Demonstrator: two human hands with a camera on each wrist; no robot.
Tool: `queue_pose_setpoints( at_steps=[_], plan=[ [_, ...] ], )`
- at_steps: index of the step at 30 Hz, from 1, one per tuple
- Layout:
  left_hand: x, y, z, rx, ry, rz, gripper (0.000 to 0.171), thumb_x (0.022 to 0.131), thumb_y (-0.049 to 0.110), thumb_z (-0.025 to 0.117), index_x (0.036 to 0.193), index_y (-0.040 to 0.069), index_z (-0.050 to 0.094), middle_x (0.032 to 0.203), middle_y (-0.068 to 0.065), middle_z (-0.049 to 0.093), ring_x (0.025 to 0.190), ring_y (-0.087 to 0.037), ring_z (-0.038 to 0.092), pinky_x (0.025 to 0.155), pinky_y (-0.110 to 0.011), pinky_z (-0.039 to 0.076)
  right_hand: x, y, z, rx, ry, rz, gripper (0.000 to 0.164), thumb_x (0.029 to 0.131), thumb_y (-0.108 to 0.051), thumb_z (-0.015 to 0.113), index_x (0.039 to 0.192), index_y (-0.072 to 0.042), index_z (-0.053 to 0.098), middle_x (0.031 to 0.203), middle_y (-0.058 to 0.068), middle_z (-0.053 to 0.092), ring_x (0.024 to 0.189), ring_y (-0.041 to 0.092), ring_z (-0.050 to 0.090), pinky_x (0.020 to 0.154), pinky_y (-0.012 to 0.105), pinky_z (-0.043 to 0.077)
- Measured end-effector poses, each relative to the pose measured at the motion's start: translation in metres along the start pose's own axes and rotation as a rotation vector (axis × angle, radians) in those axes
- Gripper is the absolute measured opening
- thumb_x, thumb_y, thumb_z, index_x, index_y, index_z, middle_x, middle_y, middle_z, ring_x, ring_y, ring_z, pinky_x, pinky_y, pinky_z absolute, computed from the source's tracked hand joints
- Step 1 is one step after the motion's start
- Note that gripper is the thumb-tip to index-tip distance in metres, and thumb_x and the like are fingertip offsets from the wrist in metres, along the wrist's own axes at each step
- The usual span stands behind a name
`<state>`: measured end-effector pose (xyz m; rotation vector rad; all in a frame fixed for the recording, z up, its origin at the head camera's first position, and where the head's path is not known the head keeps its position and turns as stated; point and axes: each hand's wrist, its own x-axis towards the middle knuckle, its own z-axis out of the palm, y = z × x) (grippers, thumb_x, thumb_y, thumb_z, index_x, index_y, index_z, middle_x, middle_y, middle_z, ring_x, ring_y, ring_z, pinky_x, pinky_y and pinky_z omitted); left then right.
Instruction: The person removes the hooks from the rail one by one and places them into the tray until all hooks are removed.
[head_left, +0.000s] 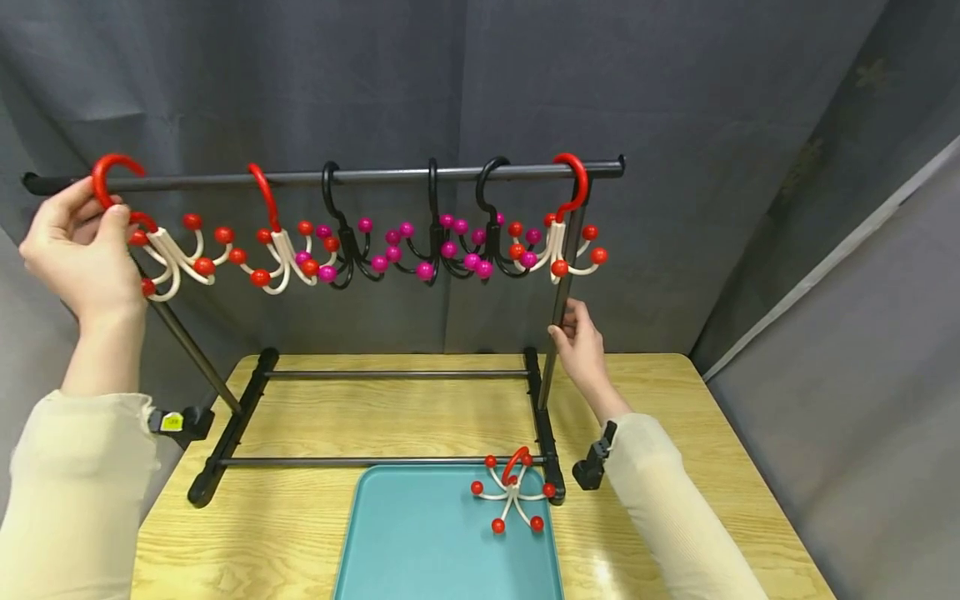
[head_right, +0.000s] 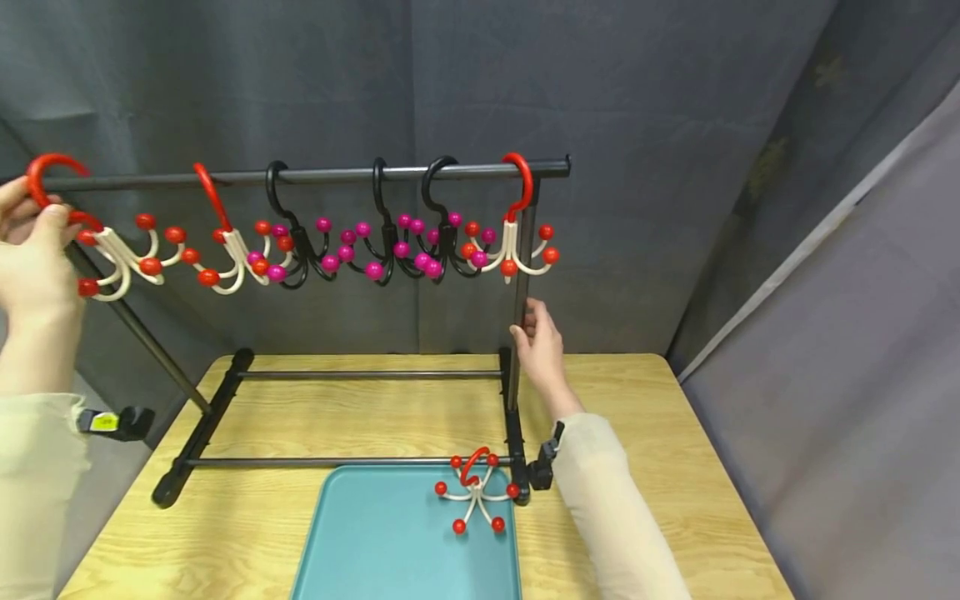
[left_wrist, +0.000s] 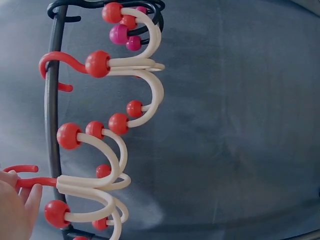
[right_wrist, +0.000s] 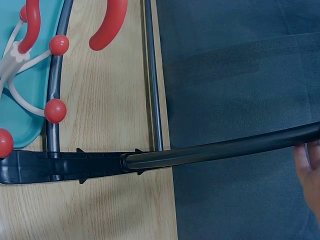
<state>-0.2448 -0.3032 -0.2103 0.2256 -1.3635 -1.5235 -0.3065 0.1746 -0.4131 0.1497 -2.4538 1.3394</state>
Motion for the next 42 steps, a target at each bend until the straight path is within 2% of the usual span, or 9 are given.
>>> queue_pose_setpoints(
  at_steps=[3, 7, 10, 15, 22, 29, 35, 42],
  plan=[
    [-0.005, 0.005, -0.006, 0.021, 0.014, 0.017, 0.027, 0.078, -0.01, 0.059, 0.094, 0.009, 0.07, 0.081, -0.001, 0.066, 0.066, -0.008, 0.061, 0.059, -0.01, 0.048, -0.001, 0.0, 0.0, -0.003, -0.002, 0.0, 0.044, 0.09, -0.013, 0.057, 0.129, -0.01, 0.038, 0.106, 0.016, 0.053, 0.101, 0.031, 0.058, 0.083, 0.042, 0.05],
    [-0.015, 0.01, -0.015, 0.131, 0.019, 0.069, 0.025, 0.081, -0.003, 0.06, 0.1, 0.012, 0.068, 0.088, 0.002, 0.065, 0.076, -0.006, 0.061, 0.067, -0.011, 0.048, -0.001, -0.001, 0.001, -0.006, 0.0, -0.001, 0.044, 0.09, -0.013, 0.056, 0.129, -0.011, 0.038, 0.106, 0.016, 0.053, 0.1, 0.03, 0.059, 0.083, 0.042, 0.05],
    [-0.025, 0.008, -0.024, 0.207, 0.014, 0.098, 0.025, 0.083, 0.001, 0.059, 0.104, 0.012, 0.067, 0.09, 0.004, 0.065, 0.079, -0.004, 0.06, 0.071, -0.012, 0.047, -0.002, -0.001, 0.001, -0.007, 0.01, -0.001, 0.044, 0.089, -0.013, 0.057, 0.128, -0.011, 0.038, 0.105, 0.015, 0.054, 0.1, 0.03, 0.059, 0.083, 0.041, 0.05],
    [-0.037, 0.001, -0.04, 0.283, 0.01, 0.098, 0.025, 0.084, 0.004, 0.06, 0.107, 0.013, 0.066, 0.092, 0.006, 0.066, 0.08, -0.002, 0.06, 0.072, -0.011, 0.047, -0.002, 0.0, 0.001, -0.007, 0.009, 0.001, 0.043, 0.089, -0.012, 0.057, 0.128, -0.011, 0.039, 0.105, 0.016, 0.055, 0.099, 0.03, 0.059, 0.083, 0.042, 0.05],
    [-0.055, -0.023, -0.058, 0.36, -0.039, 0.11, 0.027, 0.083, 0.005, 0.062, 0.108, 0.013, 0.066, 0.092, 0.006, 0.067, 0.078, -0.001, 0.062, 0.07, -0.008, 0.047, -0.001, 0.0, 0.002, -0.004, 0.015, -0.001, 0.043, 0.089, -0.012, 0.057, 0.128, -0.01, 0.039, 0.104, 0.016, 0.055, 0.098, 0.03, 0.059, 0.082, 0.042, 0.05],
    [-0.082, -0.048, -0.074, 0.332, -0.111, 0.038, 0.03, 0.081, 0.007, 0.065, 0.111, 0.011, 0.065, 0.09, 0.006, 0.065, 0.079, -0.002, 0.063, 0.07, -0.008, 0.048, 0.0, 0.0, 0.0, -0.009, 0.014, -0.002, 0.043, 0.089, -0.012, 0.058, 0.128, -0.009, 0.039, 0.104, 0.016, 0.055, 0.098, 0.03, 0.059, 0.082, 0.042, 0.05],
    [-0.103, -0.06, -0.079, 0.341, -0.154, 0.004, 0.032, 0.08, 0.005, 0.067, 0.112, 0.009, 0.064, 0.088, 0.01, 0.063, 0.079, 0.0, 0.062, 0.071, -0.006, 0.047, -0.001, -0.001, 0.0, -0.013, 0.007, 0.009, 0.044, 0.089, -0.013, 0.057, 0.129, -0.009, 0.038, 0.104, 0.016, 0.055, 0.097, 0.03, 0.059, 0.081, 0.042, 0.05],
    [-0.128, -0.081, -0.082, 0.366, -0.221, 0.015, 0.032, 0.08, 0.003, 0.066, 0.112, 0.005, 0.064, 0.087, 0.014, 0.062, 0.077, 0.003, 0.061, 0.07, -0.006, 0.047, 0.0, -0.001, 0.0, -0.021, -0.004, 0.029, 0.045, 0.09, -0.015, 0.056, 0.13, -0.01, 0.037, 0.105, 0.016, 0.055, 0.097, 0.03, 0.059, 0.08, 0.042, 0.05]
  ],
)
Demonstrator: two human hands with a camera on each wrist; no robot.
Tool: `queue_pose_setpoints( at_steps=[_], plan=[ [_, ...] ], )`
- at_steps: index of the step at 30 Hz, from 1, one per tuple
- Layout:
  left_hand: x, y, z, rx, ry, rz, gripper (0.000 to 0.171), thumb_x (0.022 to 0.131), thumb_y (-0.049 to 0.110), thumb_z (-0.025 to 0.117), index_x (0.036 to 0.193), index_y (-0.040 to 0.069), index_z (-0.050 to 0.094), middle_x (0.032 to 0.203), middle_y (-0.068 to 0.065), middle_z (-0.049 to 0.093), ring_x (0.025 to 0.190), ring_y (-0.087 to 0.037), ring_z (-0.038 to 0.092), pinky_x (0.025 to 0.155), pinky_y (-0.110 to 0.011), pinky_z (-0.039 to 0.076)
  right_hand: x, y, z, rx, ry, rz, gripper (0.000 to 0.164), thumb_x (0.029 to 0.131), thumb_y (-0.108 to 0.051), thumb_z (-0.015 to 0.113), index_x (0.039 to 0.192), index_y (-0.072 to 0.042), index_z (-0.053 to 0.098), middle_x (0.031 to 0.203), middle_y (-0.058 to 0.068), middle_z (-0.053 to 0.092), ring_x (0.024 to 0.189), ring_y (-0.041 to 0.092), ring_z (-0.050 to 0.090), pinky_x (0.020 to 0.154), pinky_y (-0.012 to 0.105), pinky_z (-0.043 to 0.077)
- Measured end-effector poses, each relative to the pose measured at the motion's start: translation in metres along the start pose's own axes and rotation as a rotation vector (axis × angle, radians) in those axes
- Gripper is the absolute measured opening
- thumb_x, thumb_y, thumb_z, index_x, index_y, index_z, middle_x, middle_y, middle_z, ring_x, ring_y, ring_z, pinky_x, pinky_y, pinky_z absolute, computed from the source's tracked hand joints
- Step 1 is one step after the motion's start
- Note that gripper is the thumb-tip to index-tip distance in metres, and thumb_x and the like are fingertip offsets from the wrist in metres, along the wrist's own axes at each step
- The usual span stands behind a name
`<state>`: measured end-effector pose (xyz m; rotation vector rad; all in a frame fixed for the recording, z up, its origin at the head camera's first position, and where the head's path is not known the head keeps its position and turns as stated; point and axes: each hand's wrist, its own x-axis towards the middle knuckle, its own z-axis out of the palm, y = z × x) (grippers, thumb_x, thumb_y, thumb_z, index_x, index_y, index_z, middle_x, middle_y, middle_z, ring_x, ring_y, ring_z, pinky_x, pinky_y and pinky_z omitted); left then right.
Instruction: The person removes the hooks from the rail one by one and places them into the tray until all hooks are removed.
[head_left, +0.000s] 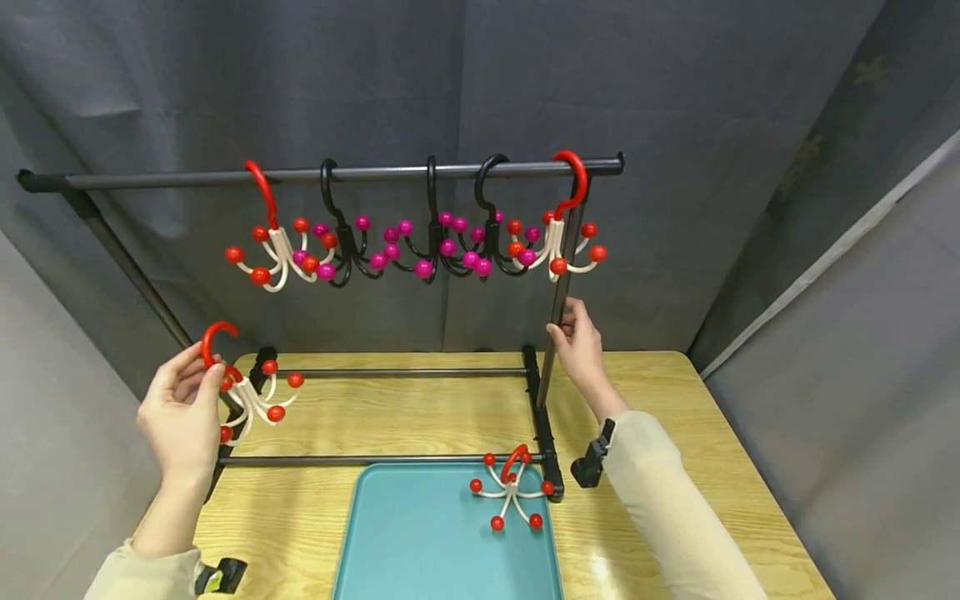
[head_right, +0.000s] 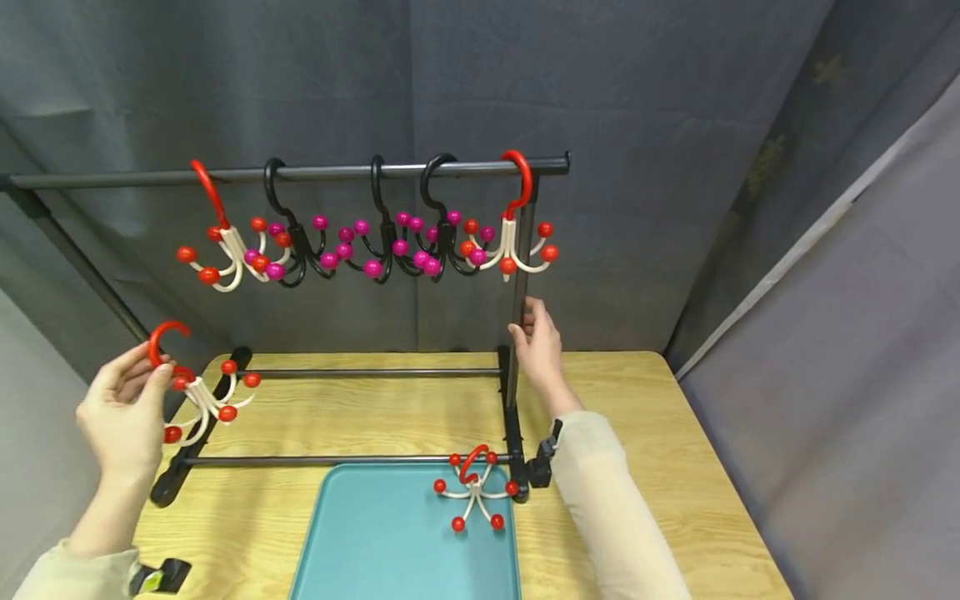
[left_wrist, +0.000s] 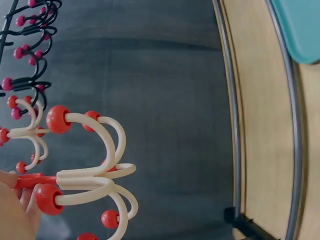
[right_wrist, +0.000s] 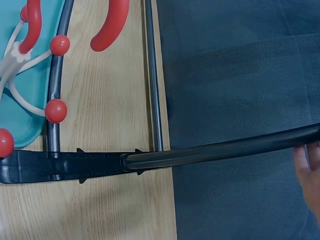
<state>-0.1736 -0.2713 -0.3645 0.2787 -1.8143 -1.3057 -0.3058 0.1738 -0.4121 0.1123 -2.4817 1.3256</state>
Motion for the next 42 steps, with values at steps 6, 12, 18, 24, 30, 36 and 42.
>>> queue_pose_setpoints(
  at_steps=[6, 12, 18, 24, 30, 36, 42],
  plan=[
    [-0.019, -0.009, 0.008, -0.02, -0.031, -0.003, 0.031, 0.08, 0.003, 0.067, 0.111, 0.005, 0.064, 0.086, 0.015, 0.061, 0.076, 0.003, 0.06, 0.07, -0.006, 0.047, 0.001, 0.001, 0.001, 0.0, -0.001, -0.004, 0.045, 0.09, -0.013, 0.057, 0.13, -0.01, 0.037, 0.104, 0.016, 0.055, 0.096, 0.03, 0.059, 0.079, 0.043, 0.05],
    [-0.038, -0.02, 0.018, -0.048, -0.101, -0.007, 0.032, 0.08, -0.001, 0.065, 0.112, -0.001, 0.062, 0.088, 0.014, 0.06, 0.077, 0.003, 0.06, 0.069, -0.006, 0.047, -0.002, 0.002, 0.002, 0.007, 0.034, -0.017, 0.044, 0.089, -0.013, 0.057, 0.129, -0.011, 0.04, 0.103, 0.016, 0.057, 0.096, 0.03, 0.06, 0.079, 0.042, 0.051],
    [-0.058, -0.03, 0.025, -0.037, -0.161, -0.027, 0.031, 0.081, -0.001, 0.064, 0.112, 0.0, 0.062, 0.09, 0.008, 0.061, 0.079, 0.004, 0.06, 0.069, -0.006, 0.047, -0.005, 0.003, 0.005, 0.061, 0.092, -0.036, 0.041, 0.088, -0.011, 0.059, 0.126, -0.008, 0.045, 0.102, 0.016, 0.058, 0.096, 0.029, 0.061, 0.081, 0.039, 0.052],
    [-0.075, -0.034, 0.034, -0.075, -0.213, -0.058, 0.031, 0.081, 0.001, 0.065, 0.111, 0.002, 0.063, 0.092, -0.002, 0.063, 0.08, 0.002, 0.06, 0.07, -0.007, 0.048, -0.006, 0.003, 0.008, 0.102, 0.147, -0.038, 0.042, 0.086, -0.01, 0.061, 0.125, -0.007, 0.047, 0.103, 0.017, 0.059, 0.097, 0.029, 0.061, 0.083, 0.038, 0.052],
    [-0.094, -0.035, 0.046, -0.12, -0.256, -0.115, 0.029, 0.081, -0.001, 0.065, 0.109, 0.001, 0.063, 0.093, -0.015, 0.064, 0.079, 0.002, 0.06, 0.07, -0.009, 0.049, -0.005, 0.003, 0.006, 0.109, 0.147, -0.036, 0.042, 0.085, -0.01, 0.062, 0.125, -0.007, 0.048, 0.104, 0.017, 0.061, 0.097, 0.029, 0.062, 0.083, 0.037, 0.052],
    [-0.114, -0.035, 0.062, -0.152, -0.303, -0.155, 0.028, 0.08, -0.001, 0.065, 0.108, 0.003, 0.064, 0.093, -0.018, 0.064, 0.081, -0.001, 0.061, 0.07, -0.011, 0.05, -0.003, 0.005, 0.004, 0.076, 0.118, -0.035, 0.043, 0.086, -0.012, 0.061, 0.126, -0.007, 0.047, 0.103, 0.016, 0.061, 0.096, 0.027, 0.062, 0.081, 0.037, 0.052],
    [-0.136, -0.031, 0.075, -0.179, -0.363, -0.204, 0.03, 0.08, -0.002, 0.065, 0.11, 0.001, 0.062, 0.095, -0.019, 0.063, 0.084, -0.004, 0.061, 0.071, -0.012, 0.05, -0.003, 0.005, 0.004, 0.054, 0.101, -0.027, 0.043, 0.087, -0.014, 0.061, 0.126, -0.008, 0.046, 0.103, 0.015, 0.06, 0.097, 0.027, 0.061, 0.082, 0.037, 0.052]
  ],
)
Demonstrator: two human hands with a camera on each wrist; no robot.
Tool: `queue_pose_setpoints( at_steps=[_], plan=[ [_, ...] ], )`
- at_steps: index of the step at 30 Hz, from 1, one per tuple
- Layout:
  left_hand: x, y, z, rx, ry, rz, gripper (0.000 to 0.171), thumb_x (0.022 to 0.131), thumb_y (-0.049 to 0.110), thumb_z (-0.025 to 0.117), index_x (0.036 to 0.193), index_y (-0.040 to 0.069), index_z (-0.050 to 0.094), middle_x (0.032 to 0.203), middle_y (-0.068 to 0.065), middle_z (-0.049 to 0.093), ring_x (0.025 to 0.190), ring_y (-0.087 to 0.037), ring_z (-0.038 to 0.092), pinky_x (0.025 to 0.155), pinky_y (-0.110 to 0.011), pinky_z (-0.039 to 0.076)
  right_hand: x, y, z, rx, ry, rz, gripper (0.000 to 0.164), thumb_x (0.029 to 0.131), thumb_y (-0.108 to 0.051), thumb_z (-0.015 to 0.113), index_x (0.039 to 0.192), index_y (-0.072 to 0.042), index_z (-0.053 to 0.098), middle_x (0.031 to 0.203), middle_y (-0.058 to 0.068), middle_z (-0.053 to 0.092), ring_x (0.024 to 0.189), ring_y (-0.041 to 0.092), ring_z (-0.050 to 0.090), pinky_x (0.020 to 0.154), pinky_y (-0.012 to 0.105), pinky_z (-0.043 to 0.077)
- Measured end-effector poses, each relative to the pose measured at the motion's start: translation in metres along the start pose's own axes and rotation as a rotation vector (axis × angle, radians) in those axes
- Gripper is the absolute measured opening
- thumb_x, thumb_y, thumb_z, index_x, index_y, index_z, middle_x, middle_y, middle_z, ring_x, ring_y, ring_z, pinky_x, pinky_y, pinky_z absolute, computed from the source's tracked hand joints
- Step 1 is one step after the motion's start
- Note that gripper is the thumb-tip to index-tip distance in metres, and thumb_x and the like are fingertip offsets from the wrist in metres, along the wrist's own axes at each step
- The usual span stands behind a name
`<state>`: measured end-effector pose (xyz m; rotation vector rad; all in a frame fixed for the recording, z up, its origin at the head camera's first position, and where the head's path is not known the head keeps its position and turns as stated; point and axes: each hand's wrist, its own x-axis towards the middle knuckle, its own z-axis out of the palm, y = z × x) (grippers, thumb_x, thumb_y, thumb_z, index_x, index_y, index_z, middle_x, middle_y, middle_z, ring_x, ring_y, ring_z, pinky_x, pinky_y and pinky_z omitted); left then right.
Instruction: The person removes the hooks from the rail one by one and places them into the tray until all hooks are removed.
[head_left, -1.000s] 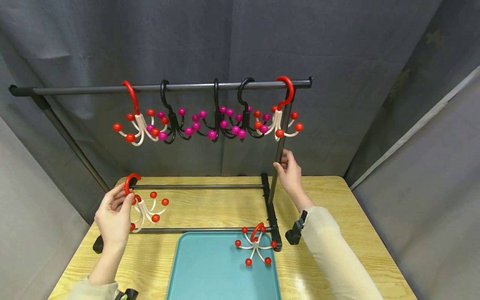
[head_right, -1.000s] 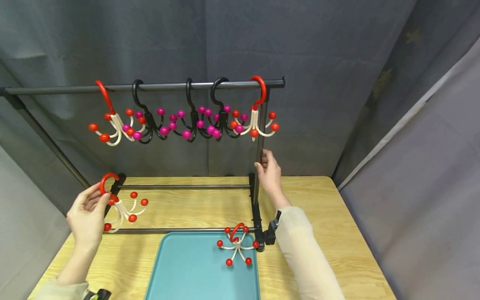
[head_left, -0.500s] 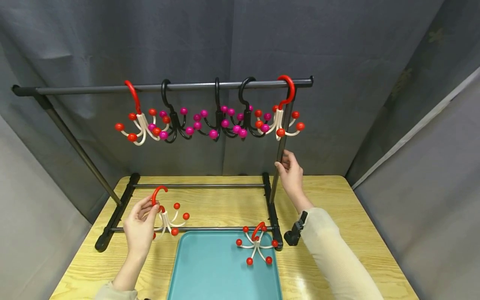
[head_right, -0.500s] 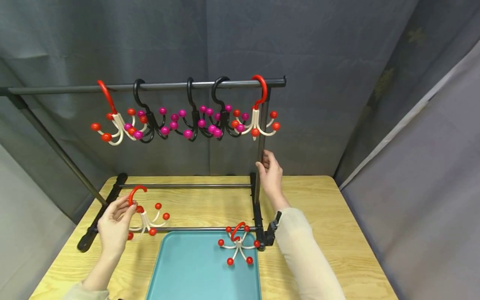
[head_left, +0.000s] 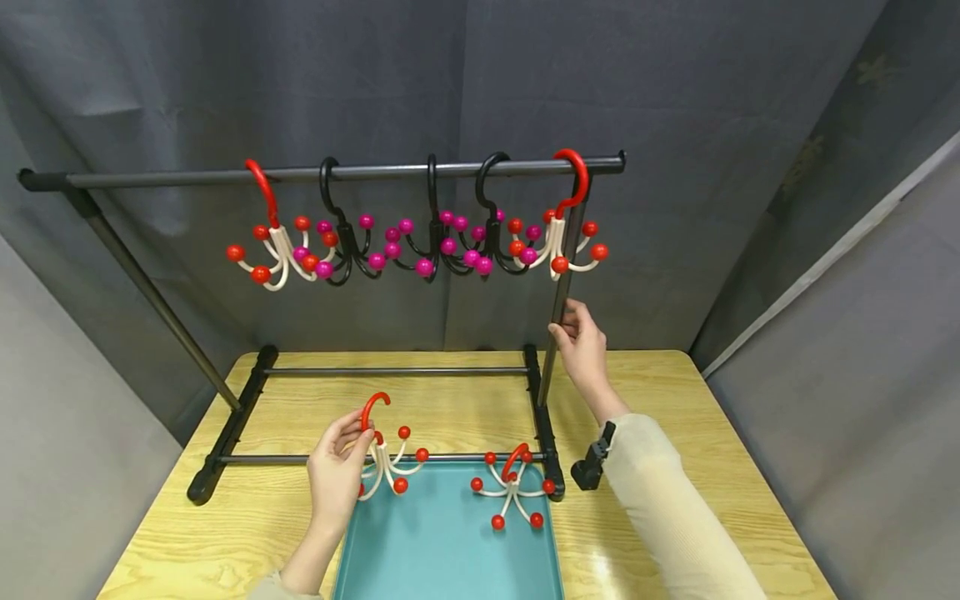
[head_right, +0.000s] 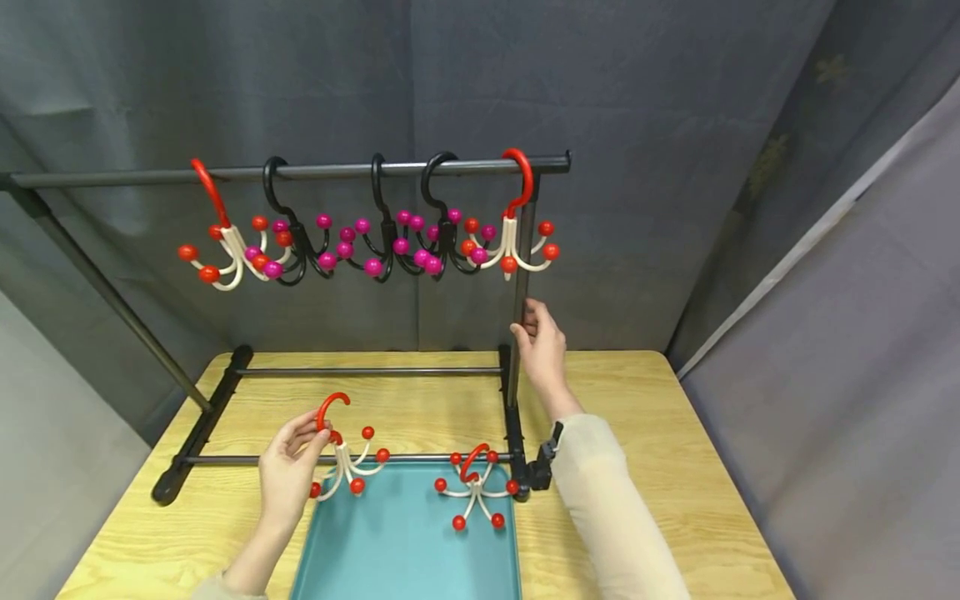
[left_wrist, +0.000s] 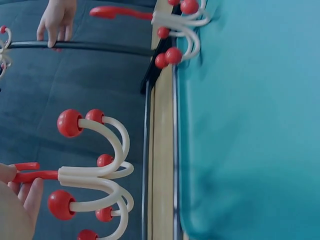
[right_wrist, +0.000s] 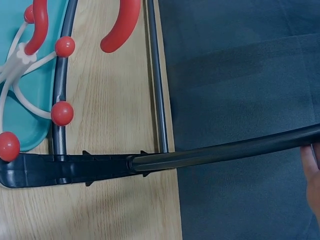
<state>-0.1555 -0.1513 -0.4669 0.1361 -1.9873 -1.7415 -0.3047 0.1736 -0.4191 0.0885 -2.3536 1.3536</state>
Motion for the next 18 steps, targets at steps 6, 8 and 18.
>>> queue_pose_setpoints(
  at_steps=[6, 8, 18],
  plan=[
    [-0.015, 0.013, 0.015, -0.077, -0.042, -0.066, 0.03, 0.079, -0.007, 0.063, 0.109, -0.007, 0.06, 0.096, -0.025, 0.062, 0.083, -0.008, 0.062, 0.072, -0.014, 0.051, 0.0, -0.002, -0.001, -0.001, -0.012, 0.0, 0.042, 0.087, -0.014, 0.06, 0.126, -0.008, 0.045, 0.103, 0.016, 0.059, 0.097, 0.028, 0.06, 0.082, 0.038, 0.052],
    [-0.02, 0.019, 0.02, -0.077, -0.052, -0.082, 0.029, 0.079, -0.01, 0.062, 0.108, -0.008, 0.059, 0.096, -0.027, 0.062, 0.082, -0.01, 0.062, 0.072, -0.016, 0.051, 0.0, -0.002, 0.0, -0.007, -0.018, 0.001, 0.042, 0.087, -0.013, 0.06, 0.126, -0.008, 0.045, 0.103, 0.016, 0.058, 0.097, 0.028, 0.06, 0.082, 0.039, 0.051],
    [-0.038, -0.011, 0.048, -0.113, -0.114, -0.118, 0.028, 0.08, -0.003, 0.064, 0.108, -0.001, 0.061, 0.096, -0.021, 0.064, 0.086, -0.021, 0.064, 0.072, -0.018, 0.052, 0.0, -0.002, 0.001, -0.01, -0.028, -0.017, 0.043, 0.087, -0.012, 0.059, 0.127, -0.008, 0.043, 0.103, 0.017, 0.058, 0.095, 0.029, 0.06, 0.081, 0.04, 0.051]
  ],
)
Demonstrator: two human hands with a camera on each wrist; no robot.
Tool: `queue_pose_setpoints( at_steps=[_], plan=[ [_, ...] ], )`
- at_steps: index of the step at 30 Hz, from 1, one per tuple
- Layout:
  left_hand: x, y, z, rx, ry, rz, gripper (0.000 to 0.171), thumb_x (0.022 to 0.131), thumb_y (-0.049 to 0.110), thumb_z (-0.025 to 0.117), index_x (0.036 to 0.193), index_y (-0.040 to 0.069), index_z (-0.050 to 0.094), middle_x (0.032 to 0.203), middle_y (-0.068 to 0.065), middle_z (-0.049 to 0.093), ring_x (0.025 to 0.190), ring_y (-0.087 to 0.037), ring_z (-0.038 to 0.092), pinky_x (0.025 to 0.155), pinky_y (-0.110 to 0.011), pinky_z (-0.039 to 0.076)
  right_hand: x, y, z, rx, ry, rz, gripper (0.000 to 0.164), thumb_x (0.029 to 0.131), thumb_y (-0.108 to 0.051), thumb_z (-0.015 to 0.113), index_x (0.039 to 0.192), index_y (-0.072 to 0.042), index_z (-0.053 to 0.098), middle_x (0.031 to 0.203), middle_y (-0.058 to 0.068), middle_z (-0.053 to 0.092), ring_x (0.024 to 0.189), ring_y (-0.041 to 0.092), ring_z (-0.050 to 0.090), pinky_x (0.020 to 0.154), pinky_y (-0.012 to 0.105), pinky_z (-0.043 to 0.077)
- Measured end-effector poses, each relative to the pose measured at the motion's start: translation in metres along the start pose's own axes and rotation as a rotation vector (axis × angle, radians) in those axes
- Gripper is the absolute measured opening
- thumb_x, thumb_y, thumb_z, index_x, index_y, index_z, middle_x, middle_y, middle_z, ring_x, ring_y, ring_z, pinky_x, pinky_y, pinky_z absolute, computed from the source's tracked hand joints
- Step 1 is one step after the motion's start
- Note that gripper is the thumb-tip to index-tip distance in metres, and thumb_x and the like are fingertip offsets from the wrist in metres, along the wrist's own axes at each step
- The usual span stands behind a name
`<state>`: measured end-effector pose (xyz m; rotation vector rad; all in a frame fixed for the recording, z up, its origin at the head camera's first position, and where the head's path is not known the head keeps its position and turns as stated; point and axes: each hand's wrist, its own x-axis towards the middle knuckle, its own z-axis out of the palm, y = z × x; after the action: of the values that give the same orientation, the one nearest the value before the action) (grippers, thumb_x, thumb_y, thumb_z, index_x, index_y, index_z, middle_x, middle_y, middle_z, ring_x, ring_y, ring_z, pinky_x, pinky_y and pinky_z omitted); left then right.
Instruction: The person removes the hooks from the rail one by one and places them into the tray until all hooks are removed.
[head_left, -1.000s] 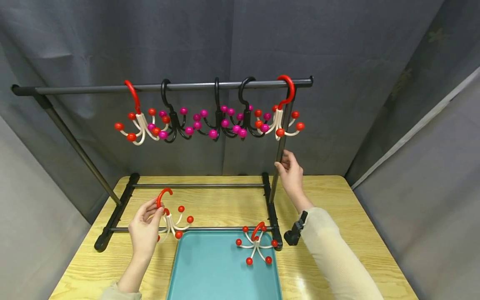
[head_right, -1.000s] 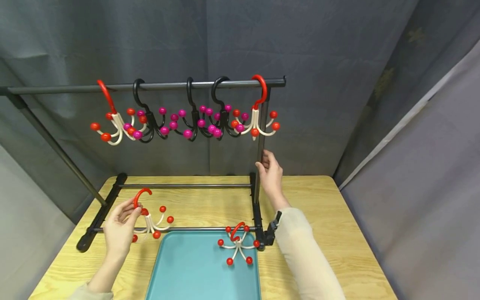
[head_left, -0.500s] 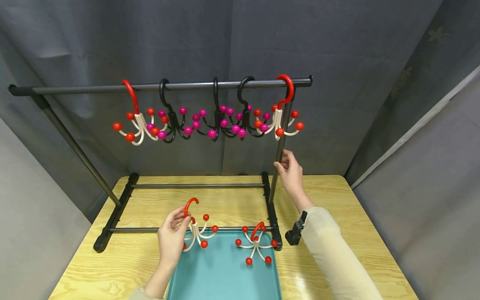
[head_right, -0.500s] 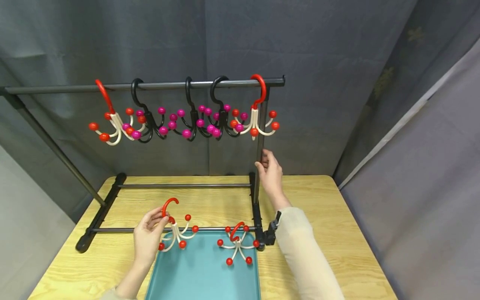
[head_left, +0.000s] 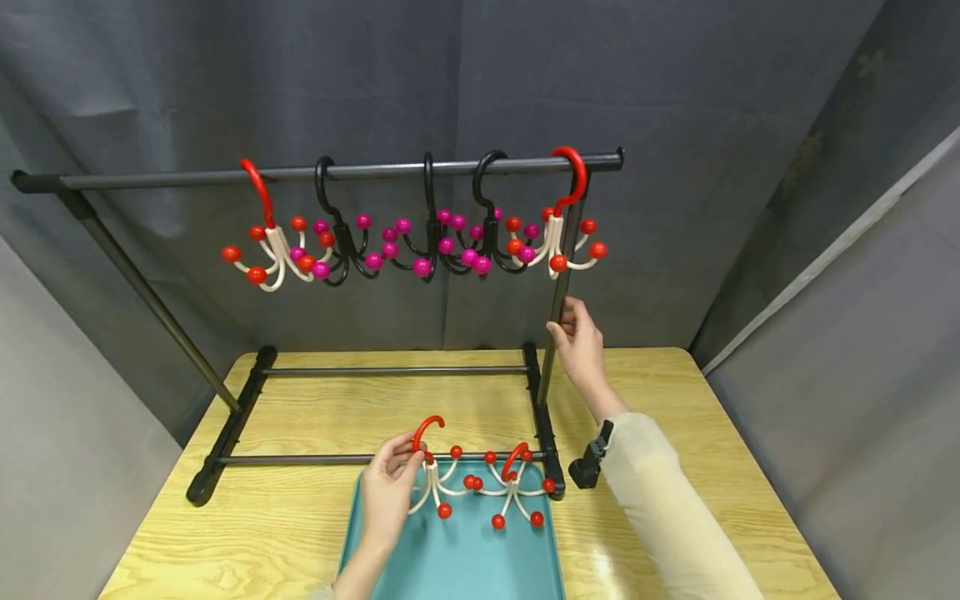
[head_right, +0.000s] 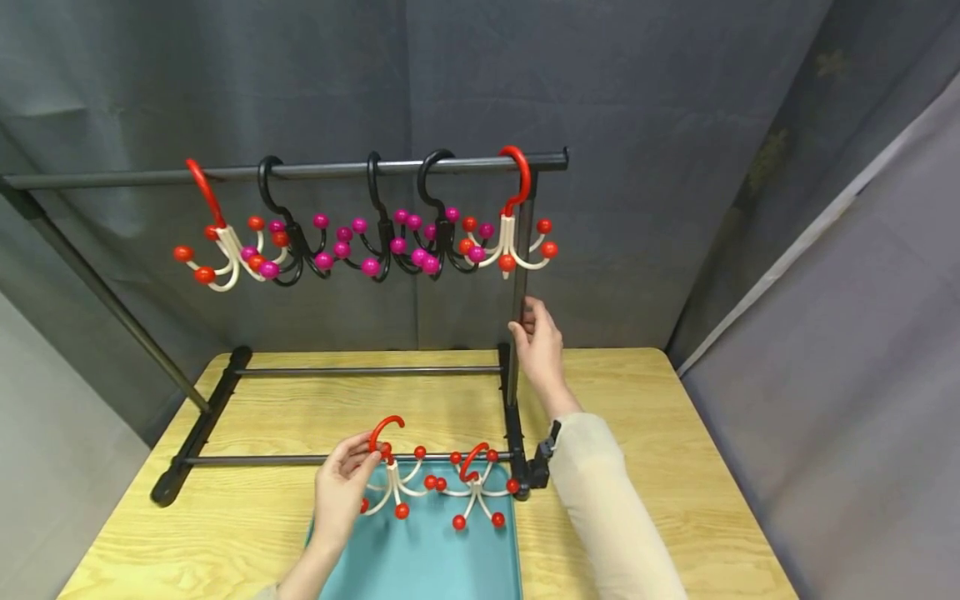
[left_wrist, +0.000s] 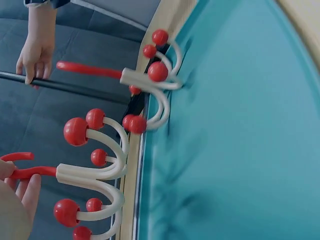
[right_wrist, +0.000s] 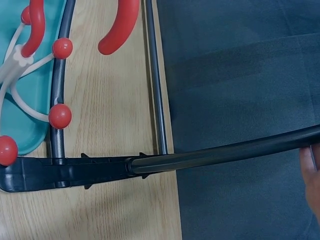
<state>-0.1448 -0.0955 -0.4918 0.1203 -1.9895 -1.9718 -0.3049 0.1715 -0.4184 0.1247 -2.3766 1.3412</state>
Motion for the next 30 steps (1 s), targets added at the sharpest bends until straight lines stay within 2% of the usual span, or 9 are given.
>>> queue_pose_setpoints(
  at_steps=[4, 8, 12, 15, 23, 30],
  plan=[
    [-0.003, -0.012, 0.008, 0.0, -0.013, 0.004, 0.028, 0.079, -0.001, 0.066, 0.107, 0.001, 0.062, 0.094, -0.02, 0.065, 0.084, -0.018, 0.064, 0.072, -0.018, 0.052, 0.0, 0.0, 0.001, -0.01, 0.005, -0.012, 0.044, 0.087, -0.013, 0.06, 0.126, -0.007, 0.044, 0.102, 0.017, 0.059, 0.093, 0.03, 0.062, 0.08, 0.04, 0.052],
    [-0.006, -0.017, 0.015, -0.011, -0.019, -0.02, 0.027, 0.079, -0.003, 0.065, 0.106, 0.0, 0.063, 0.095, -0.022, 0.065, 0.085, -0.024, 0.065, 0.072, -0.017, 0.052, 0.0, 0.0, 0.001, -0.006, 0.016, -0.014, 0.043, 0.086, -0.014, 0.06, 0.125, -0.006, 0.044, 0.101, 0.018, 0.059, 0.092, 0.03, 0.062, 0.08, 0.04, 0.052],
    [-0.01, -0.01, 0.02, -0.052, -0.027, -0.041, 0.027, 0.079, -0.009, 0.062, 0.105, -0.004, 0.062, 0.096, -0.028, 0.063, 0.088, -0.037, 0.062, 0.072, -0.017, 0.052, 0.001, 0.0, 0.001, -0.001, 0.016, -0.013, 0.042, 0.087, -0.013, 0.059, 0.126, -0.007, 0.044, 0.102, 0.018, 0.058, 0.094, 0.03, 0.061, 0.082, 0.04, 0.051],
    [-0.014, -0.003, 0.025, -0.063, -0.042, -0.052, 0.026, 0.078, -0.011, 0.061, 0.105, -0.008, 0.06, 0.096, -0.03, 0.062, 0.089, -0.041, 0.061, 0.073, -0.019, 0.052, 0.001, 0.001, 0.001, -0.001, 0.017, -0.01, 0.042, 0.087, -0.013, 0.06, 0.126, -0.007, 0.044, 0.102, 0.018, 0.058, 0.094, 0.03, 0.061, 0.082, 0.04, 0.051],
    [-0.022, -0.005, 0.035, -0.081, -0.067, -0.084, 0.025, 0.078, -0.012, 0.06, 0.104, -0.009, 0.06, 0.097, -0.03, 0.062, 0.09, -0.043, 0.06, 0.075, -0.019, 0.052, 0.0, 0.002, 0.001, -0.003, 0.011, -0.006, 0.041, 0.087, -0.013, 0.06, 0.125, -0.007, 0.044, 0.102, 0.017, 0.059, 0.094, 0.03, 0.061, 0.082, 0.04, 0.051],
    [-0.026, -0.009, 0.042, -0.084, -0.087, -0.111, 0.025, 0.078, -0.012, 0.06, 0.102, -0.01, 0.06, 0.098, -0.027, 0.063, 0.089, -0.032, 0.064, 0.074, -0.018, 0.052, 0.0, 0.002, 0.001, -0.004, 0.013, 0.002, 0.042, 0.086, -0.012, 0.061, 0.125, -0.008, 0.045, 0.101, 0.017, 0.059, 0.094, 0.03, 0.061, 0.081, 0.04, 0.052]
  ],
)
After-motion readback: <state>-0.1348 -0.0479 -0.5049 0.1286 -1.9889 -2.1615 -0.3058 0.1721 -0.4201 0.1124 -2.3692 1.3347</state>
